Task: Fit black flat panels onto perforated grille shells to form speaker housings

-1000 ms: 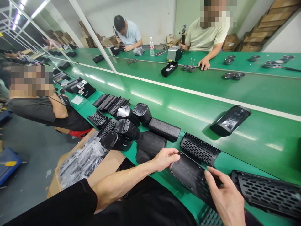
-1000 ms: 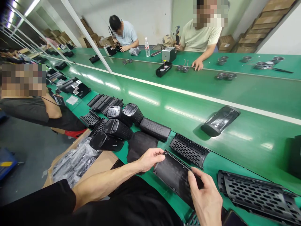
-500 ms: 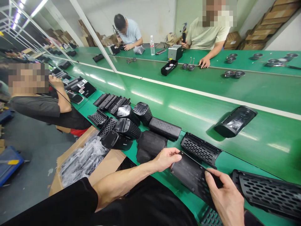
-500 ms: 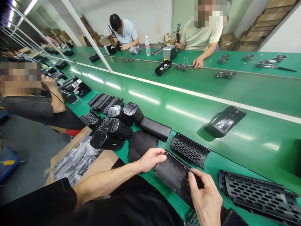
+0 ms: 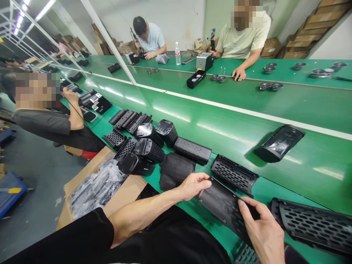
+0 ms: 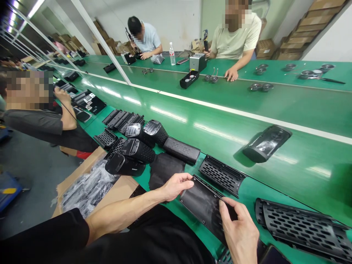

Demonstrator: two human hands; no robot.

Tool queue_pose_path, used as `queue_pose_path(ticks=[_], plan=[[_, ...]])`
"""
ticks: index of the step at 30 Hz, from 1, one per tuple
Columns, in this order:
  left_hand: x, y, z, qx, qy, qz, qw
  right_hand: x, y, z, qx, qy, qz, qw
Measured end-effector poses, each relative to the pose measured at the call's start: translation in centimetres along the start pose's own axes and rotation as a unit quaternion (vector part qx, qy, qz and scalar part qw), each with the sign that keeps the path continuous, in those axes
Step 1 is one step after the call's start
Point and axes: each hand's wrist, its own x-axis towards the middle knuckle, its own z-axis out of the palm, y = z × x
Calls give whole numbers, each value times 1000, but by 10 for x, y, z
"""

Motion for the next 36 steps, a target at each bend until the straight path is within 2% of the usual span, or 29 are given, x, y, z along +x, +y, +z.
queue_pose_path(ticks=[2,5,8,11,13,23,36], plan=[[0,2,0,-7,4,-2,1000,-2,1,-5,20,-14,0,1000],[0,5,0,-18,9,-1,1000,-6,12,-12,143,-24,47,988],[-1,7,-3,-25,12,3,1000,-9,34,-17,270,-57,133,952],[-1,6,-5,-26,11,1,1000,-14,52,-15,323,-82,206,920],[0,4,-6,-24,5,-5,1000,-17,56,-12,323,-67,220,918],[-2,4,-6,-8,5,-13,1000,-20,50,-10,233,-28,190,953],[-1,1,-11,9,7,-8,1000,-22,49,-13,226,-21,188,956]])
